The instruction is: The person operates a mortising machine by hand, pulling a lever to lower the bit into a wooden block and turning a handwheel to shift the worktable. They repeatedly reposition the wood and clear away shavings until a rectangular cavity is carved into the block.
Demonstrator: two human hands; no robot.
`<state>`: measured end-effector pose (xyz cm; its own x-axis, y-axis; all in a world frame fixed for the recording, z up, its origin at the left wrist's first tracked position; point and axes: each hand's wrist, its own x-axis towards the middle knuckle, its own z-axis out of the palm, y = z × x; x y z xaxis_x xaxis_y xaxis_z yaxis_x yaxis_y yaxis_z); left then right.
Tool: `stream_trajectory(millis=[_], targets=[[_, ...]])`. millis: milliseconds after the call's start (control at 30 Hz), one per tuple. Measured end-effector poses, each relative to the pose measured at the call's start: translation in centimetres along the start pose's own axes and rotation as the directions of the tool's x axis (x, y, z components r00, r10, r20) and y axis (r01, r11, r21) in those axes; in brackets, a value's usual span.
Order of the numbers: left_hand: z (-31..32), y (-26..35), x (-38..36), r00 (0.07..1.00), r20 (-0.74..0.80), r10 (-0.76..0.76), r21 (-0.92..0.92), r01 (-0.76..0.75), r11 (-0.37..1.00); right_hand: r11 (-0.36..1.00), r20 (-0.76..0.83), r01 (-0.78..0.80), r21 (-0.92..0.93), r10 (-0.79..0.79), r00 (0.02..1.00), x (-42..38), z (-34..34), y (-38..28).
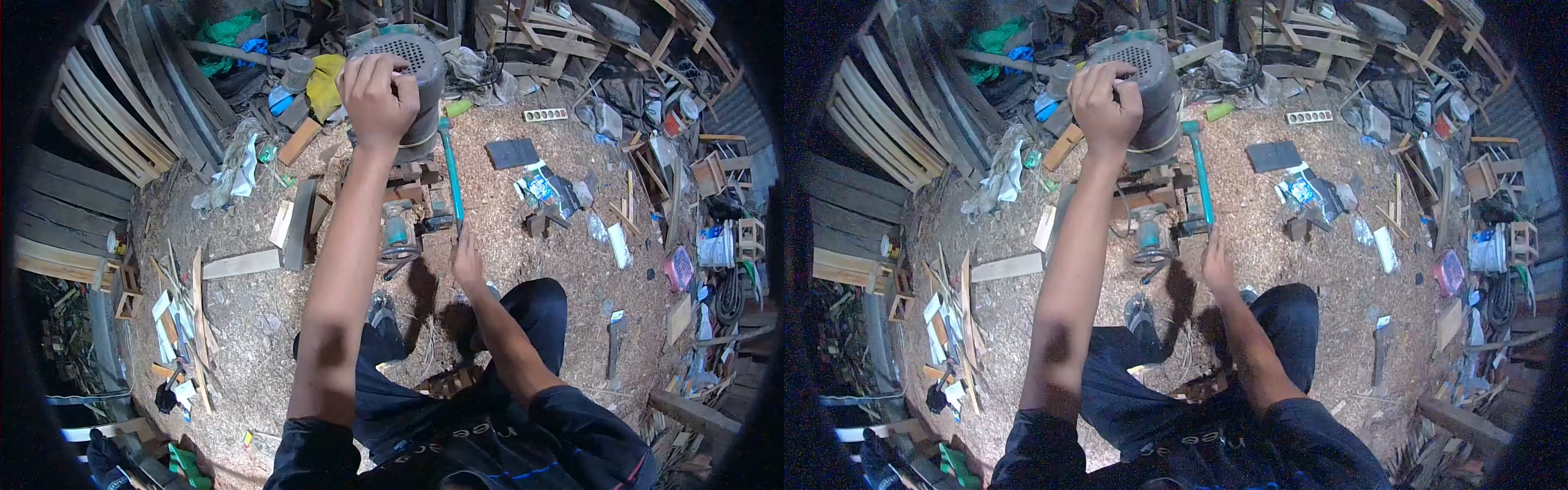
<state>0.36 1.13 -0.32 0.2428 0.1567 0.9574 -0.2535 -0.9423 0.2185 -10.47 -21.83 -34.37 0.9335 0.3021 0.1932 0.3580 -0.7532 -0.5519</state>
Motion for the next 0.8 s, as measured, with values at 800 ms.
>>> stream_trajectory(millis=[800], targets=[[-0.4,-0.3,2.3,0.999,0.040,0.022,-0.013,-0.022,1.000,0.929,0.060,0.067,0.364,-0.095,0.994,2.8,-14.5,-6.8]])
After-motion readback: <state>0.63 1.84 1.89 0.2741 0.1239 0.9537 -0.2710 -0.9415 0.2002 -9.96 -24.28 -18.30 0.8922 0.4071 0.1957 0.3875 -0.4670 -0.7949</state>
